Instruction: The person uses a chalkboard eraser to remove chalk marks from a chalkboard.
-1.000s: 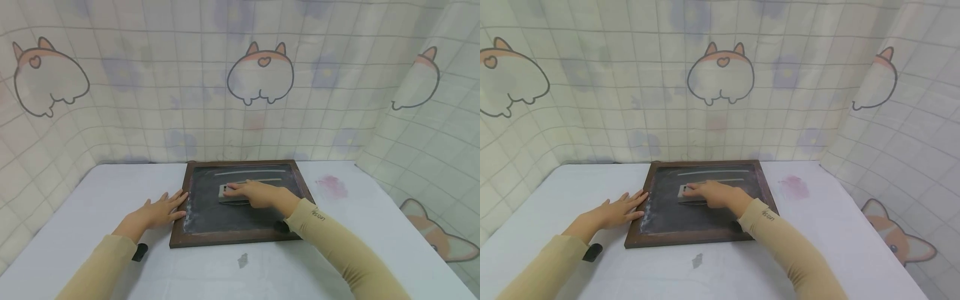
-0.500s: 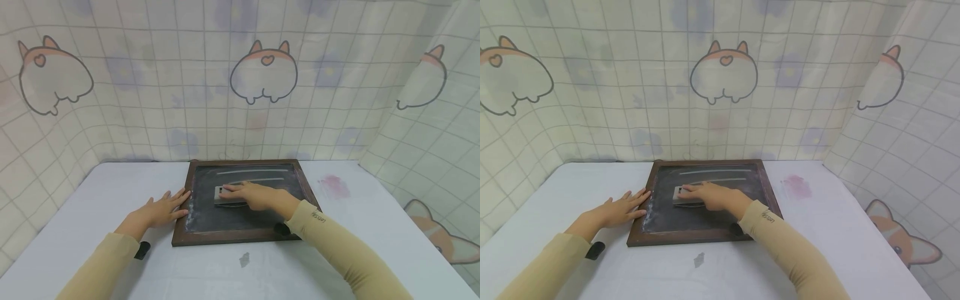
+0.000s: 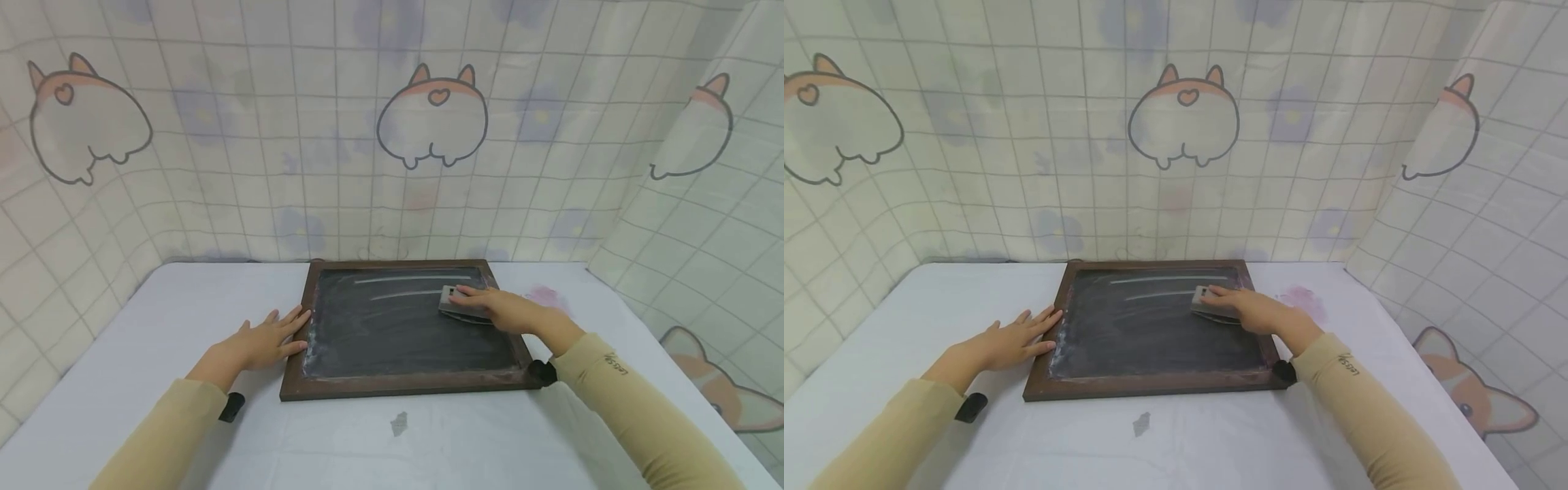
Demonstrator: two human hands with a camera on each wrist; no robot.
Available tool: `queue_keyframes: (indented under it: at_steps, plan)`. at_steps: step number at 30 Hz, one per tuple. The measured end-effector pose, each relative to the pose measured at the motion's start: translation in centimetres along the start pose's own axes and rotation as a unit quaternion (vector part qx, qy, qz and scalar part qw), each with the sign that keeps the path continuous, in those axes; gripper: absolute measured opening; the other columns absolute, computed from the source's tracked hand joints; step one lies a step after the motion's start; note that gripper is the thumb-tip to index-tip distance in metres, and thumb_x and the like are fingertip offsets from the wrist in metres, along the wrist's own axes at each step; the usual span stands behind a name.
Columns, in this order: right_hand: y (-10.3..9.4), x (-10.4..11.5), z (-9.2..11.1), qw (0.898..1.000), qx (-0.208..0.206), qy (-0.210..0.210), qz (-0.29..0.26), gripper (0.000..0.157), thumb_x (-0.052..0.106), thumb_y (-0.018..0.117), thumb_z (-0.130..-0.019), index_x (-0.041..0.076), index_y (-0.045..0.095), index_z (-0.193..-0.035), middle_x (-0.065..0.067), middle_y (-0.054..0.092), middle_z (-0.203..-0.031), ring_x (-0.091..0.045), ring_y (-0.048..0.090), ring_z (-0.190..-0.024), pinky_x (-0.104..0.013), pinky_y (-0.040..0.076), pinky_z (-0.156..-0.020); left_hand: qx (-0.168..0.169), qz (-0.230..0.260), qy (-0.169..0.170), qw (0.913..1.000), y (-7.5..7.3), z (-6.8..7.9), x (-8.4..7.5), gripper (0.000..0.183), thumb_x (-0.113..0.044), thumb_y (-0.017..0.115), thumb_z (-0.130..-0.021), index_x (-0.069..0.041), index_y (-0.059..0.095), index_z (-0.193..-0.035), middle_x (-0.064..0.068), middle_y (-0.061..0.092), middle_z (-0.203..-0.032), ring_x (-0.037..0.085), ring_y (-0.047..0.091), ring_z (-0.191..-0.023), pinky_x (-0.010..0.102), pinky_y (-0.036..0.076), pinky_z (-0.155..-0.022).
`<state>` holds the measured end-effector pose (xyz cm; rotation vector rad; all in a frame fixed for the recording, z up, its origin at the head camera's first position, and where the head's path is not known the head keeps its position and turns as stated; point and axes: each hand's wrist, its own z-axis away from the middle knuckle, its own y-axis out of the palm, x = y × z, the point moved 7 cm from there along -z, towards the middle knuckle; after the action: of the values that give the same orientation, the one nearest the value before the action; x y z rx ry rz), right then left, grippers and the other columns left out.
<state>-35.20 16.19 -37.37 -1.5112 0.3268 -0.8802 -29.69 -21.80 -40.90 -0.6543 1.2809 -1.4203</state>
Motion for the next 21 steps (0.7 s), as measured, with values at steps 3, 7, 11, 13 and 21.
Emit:
queue_keyframes:
  at_steps: [3, 7, 11, 13, 21]
  plan:
    - [-0.3, -0.9, 0.7, 1.0, 0.001, 0.014, -0.016, 0.067, -0.023, 0.042, -0.097, 0.005, 0.041, -0.157, -0.025, 0.024, -0.164, -0.056, 0.037, -0.137, -0.031, 0.04, -0.065, -0.002, 0.0, 0.0, 1.0, -0.1, 0.1, -0.1, 0.074, -0.053, 0.044, -0.108, -0.012, 0.021, -0.165, 0.017, 0.013, -0.17, 0.054, 0.014, -0.149, 0.083, 0.008, -0.107]
    - [-0.4, -0.4, 0.1, 1.0, 0.002, 0.016, 0.01, 0.065, -0.021, 0.041, -0.098, 0.007, 0.043, -0.156, -0.024, 0.027, -0.164, -0.059, 0.035, -0.137, -0.033, 0.041, -0.062, -0.003, 0.0, -0.002, 1.0, -0.2, 0.2, -0.2, 0.075, -0.054, 0.045, -0.107, -0.012, 0.022, -0.164, 0.017, 0.014, -0.169, 0.055, 0.016, -0.149, 0.083, 0.009, -0.107]
    - [-0.3, 0.8, -1.7, 0.999, 0.004, 0.021, 0.045, 0.064, -0.019, 0.043, -0.098, 0.01, 0.046, -0.155, -0.02, 0.032, -0.163, -0.058, 0.039, -0.136, -0.041, 0.049, -0.071, -0.003, 0.001, -0.004, 1.0, -0.4, 0.4, -0.1, 0.075, -0.054, 0.045, -0.107, -0.012, 0.022, -0.164, 0.017, 0.014, -0.169, 0.055, 0.016, -0.149, 0.083, 0.009, -0.107]
    - [0.1, 1.7, -2.9, 0.999, 0.013, 0.023, 0.04, 0.067, -0.019, 0.043, -0.098, 0.013, 0.045, -0.157, -0.016, 0.03, -0.165, -0.06, 0.032, -0.14, -0.039, 0.049, -0.066, -0.002, 0.002, -0.005, 1.0, -0.4, 0.4, 0.0, 0.075, -0.054, 0.045, -0.107, -0.012, 0.022, -0.165, 0.017, 0.014, -0.17, 0.055, 0.015, -0.149, 0.083, 0.008, -0.107]
    - [2.6, 9.3, -8.1, 0.996, 0.065, -0.026, 0.046, 0.079, -0.024, 0.045, -0.096, 0.023, 0.042, -0.159, -0.003, 0.024, -0.168, -0.055, 0.027, -0.145, -0.053, 0.042, -0.11, 0.008, 0.007, -0.006, 0.9999, -0.3, 0.2, -0.1, 0.076, -0.055, 0.045, -0.107, -0.012, 0.021, -0.165, 0.017, 0.012, -0.17, 0.055, 0.013, -0.149, 0.083, 0.007, -0.107]
